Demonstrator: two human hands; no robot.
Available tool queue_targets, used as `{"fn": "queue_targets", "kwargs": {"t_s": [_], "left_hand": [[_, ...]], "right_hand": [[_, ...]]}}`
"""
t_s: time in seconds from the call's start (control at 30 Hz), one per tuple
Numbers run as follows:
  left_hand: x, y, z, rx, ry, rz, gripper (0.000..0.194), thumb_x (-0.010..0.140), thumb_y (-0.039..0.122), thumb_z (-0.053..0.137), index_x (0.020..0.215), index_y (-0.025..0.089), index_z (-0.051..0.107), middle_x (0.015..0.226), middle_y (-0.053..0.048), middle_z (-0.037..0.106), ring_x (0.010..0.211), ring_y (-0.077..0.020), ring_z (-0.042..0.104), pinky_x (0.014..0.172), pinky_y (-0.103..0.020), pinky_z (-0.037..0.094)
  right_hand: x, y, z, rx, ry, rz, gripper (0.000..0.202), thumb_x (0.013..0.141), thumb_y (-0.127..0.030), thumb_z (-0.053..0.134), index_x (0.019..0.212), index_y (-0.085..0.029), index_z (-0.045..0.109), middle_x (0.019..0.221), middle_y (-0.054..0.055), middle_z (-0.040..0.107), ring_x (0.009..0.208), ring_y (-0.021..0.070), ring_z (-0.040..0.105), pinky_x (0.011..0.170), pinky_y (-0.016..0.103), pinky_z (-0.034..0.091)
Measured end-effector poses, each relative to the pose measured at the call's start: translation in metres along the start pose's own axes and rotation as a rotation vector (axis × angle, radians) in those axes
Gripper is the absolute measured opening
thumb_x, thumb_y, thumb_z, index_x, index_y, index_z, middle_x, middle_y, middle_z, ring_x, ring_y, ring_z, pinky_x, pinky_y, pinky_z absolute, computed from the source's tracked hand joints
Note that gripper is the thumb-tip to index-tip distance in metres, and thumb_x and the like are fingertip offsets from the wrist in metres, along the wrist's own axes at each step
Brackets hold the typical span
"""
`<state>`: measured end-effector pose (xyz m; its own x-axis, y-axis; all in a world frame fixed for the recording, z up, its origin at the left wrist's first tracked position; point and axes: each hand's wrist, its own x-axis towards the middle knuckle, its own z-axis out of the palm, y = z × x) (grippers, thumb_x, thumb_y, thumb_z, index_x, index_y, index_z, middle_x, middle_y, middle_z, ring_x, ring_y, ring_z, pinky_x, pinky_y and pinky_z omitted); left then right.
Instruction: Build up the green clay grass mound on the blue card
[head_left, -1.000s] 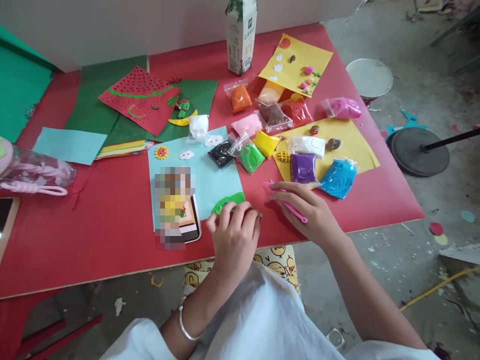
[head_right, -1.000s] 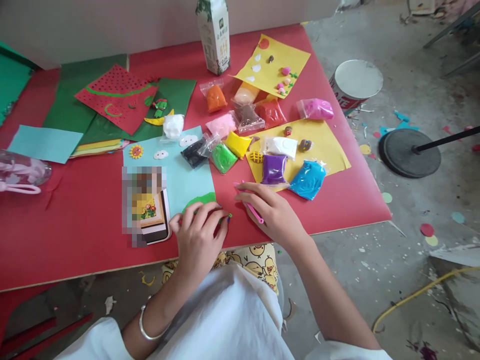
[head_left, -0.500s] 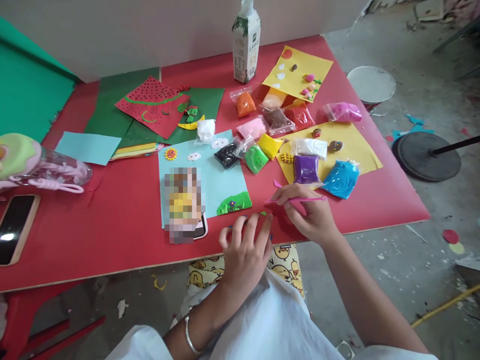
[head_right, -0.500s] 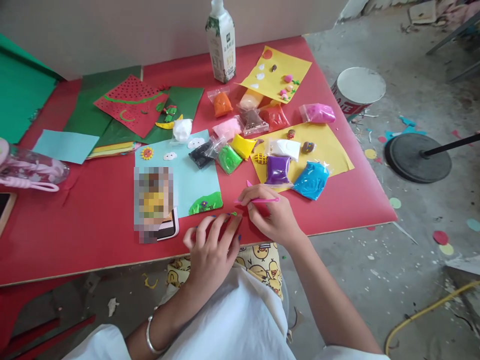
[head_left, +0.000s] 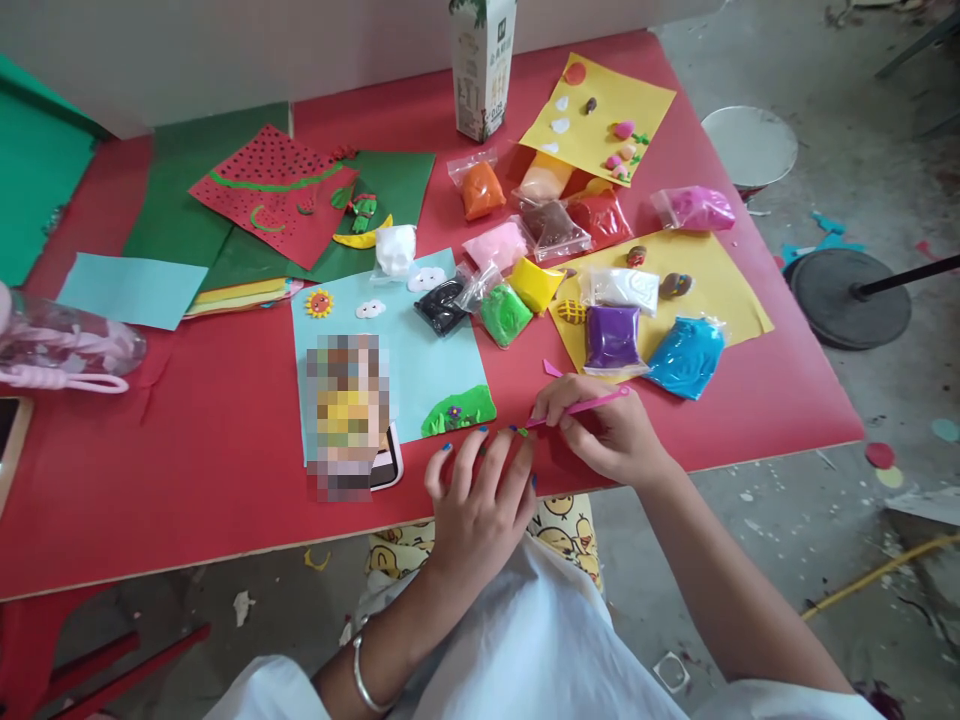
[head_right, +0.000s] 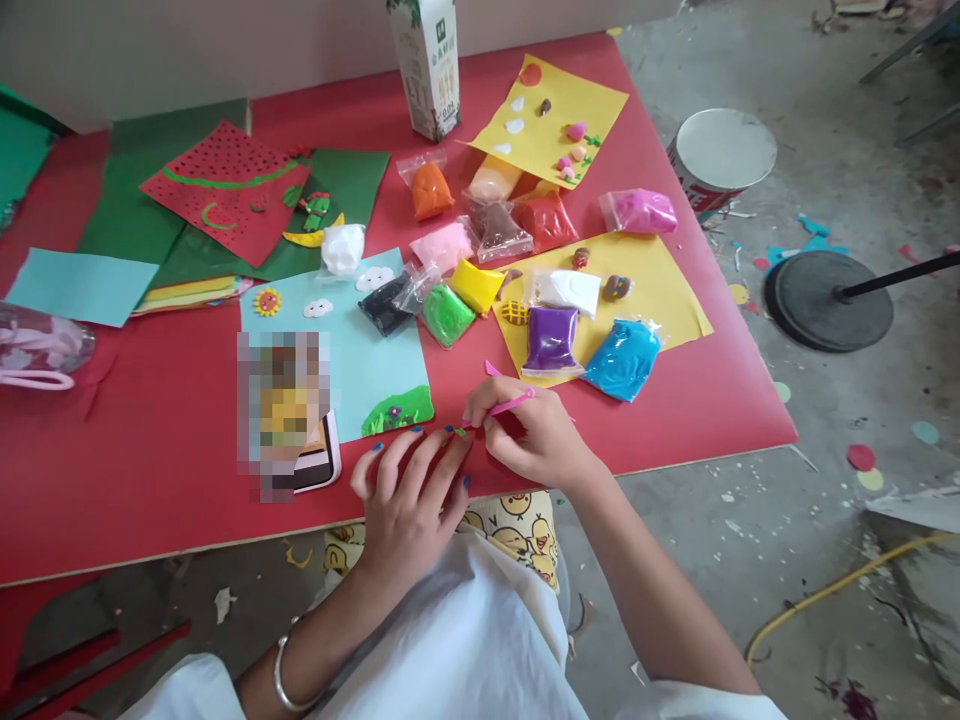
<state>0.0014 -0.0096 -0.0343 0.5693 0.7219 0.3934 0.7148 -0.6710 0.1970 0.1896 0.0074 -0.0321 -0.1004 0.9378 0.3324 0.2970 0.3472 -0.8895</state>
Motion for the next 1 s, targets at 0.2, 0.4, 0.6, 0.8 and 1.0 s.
{"fn": "queue_targets", "kwargs": {"t_s": [0.2, 0.4, 0.6, 0.8, 1.0], "left_hand": [[0.0007, -0.0019, 0.0018, 0.003, -0.017, 0.008, 0.032, 0.087, 0.023, 0.056, 0.118, 0.023, 0.064, 0.108, -0.003, 0.072, 0.104, -0.0248, 0.057, 0.098, -0.045, 0.028], [0.0000, -0.0028, 0.0038, -0.013, -0.023, 0.004, 0.032, 0.085, 0.023, 0.058, 0.117, 0.023, 0.065, 0.109, -0.003, 0.071, 0.105, -0.0248, 0.057, 0.100, -0.044, 0.028], [-0.0007, -0.0036, 0.0045, -0.034, -0.019, 0.003, 0.032, 0.086, 0.024, 0.058, 0.116, 0.023, 0.065, 0.110, -0.004, 0.071, 0.105, -0.0243, 0.057, 0.103, -0.044, 0.027], [-0.0012, -0.0036, 0.0054, -0.039, -0.018, -0.001, 0.033, 0.085, 0.024, 0.058, 0.118, 0.024, 0.064, 0.111, -0.003, 0.071, 0.105, -0.0240, 0.057, 0.104, -0.044, 0.027], [-0.0003, -0.0031, 0.0049, -0.036, -0.015, 0.002, 0.033, 0.085, 0.023, 0.057, 0.118, 0.024, 0.064, 0.110, -0.003, 0.071, 0.106, -0.0238, 0.057, 0.104, -0.044, 0.027]], "right_hand": [[0.0011, 0.0008, -0.0010, -0.003, -0.058, 0.017, 0.028, 0.071, 0.001, 0.042, 0.084, -0.021, 0.052, 0.081, 0.003, 0.064, 0.077, 0.0156, 0.067, 0.066, 0.031, 0.057], [0.0022, -0.0004, -0.0010, -0.027, -0.072, 0.003, 0.027, 0.072, 0.000, 0.043, 0.084, -0.022, 0.052, 0.079, 0.003, 0.063, 0.076, 0.0157, 0.066, 0.065, 0.031, 0.057], [0.0029, -0.0011, -0.0012, -0.041, -0.086, -0.009, 0.027, 0.072, 0.000, 0.042, 0.084, -0.022, 0.052, 0.078, 0.003, 0.063, 0.075, 0.0156, 0.066, 0.065, 0.031, 0.057], [0.0041, -0.0020, -0.0006, -0.088, -0.087, -0.022, 0.027, 0.072, 0.000, 0.042, 0.084, -0.022, 0.052, 0.079, 0.002, 0.064, 0.076, 0.0151, 0.066, 0.066, 0.029, 0.056], [0.0039, -0.0020, 0.0003, -0.110, -0.055, -0.022, 0.028, 0.071, 0.001, 0.042, 0.083, -0.022, 0.051, 0.078, 0.002, 0.064, 0.075, 0.0147, 0.066, 0.066, 0.029, 0.055]]}}
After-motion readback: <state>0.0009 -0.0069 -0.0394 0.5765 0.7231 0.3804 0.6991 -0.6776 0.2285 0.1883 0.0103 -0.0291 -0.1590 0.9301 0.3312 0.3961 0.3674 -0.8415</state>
